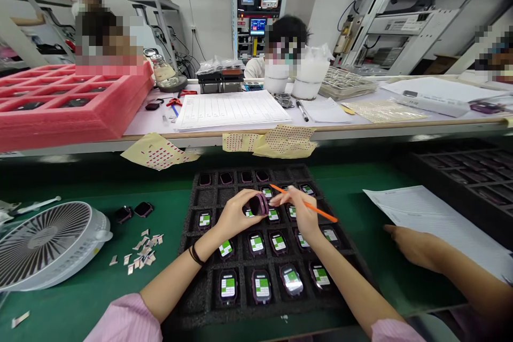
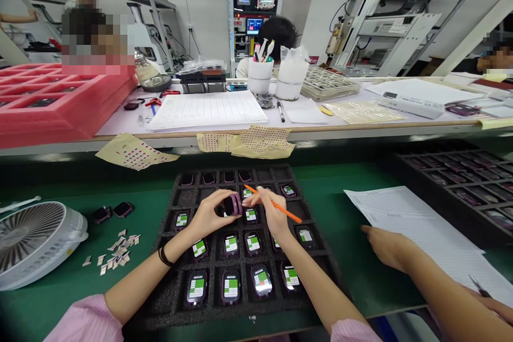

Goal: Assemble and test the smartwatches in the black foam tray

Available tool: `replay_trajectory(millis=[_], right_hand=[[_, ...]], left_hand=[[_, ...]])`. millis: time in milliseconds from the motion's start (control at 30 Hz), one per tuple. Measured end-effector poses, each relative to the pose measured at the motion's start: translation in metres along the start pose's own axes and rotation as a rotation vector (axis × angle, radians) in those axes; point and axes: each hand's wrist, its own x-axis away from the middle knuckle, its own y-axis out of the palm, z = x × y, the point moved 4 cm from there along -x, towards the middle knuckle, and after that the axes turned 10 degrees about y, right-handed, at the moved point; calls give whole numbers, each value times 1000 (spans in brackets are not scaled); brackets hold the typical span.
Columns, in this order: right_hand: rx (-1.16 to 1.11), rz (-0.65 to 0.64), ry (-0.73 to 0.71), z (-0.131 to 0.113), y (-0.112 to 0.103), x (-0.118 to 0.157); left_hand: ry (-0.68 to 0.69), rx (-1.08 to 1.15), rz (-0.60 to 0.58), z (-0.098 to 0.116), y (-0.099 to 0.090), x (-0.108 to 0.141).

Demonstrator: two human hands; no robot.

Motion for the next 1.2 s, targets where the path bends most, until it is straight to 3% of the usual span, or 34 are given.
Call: replay_trajectory(millis=[200, 500, 800, 1033, 1200], right_hand=[[83, -117, 163, 17, 18, -2], [-100, -101, 293, 9, 15, 0], [-126, -114, 296, 16, 12, -3], [-63, -35, 201, 19, 2, -9], [-34, -44, 181, 15, 2, -10]], left_hand=[[35, -60, 1, 0, 2, 3], [10, 74, 69, 1, 0, 3], [-8, 77, 86, 3, -2, 2], [-258, 183, 273, -18, -6, 7], [-298, 267, 289, -27, -4, 8]])
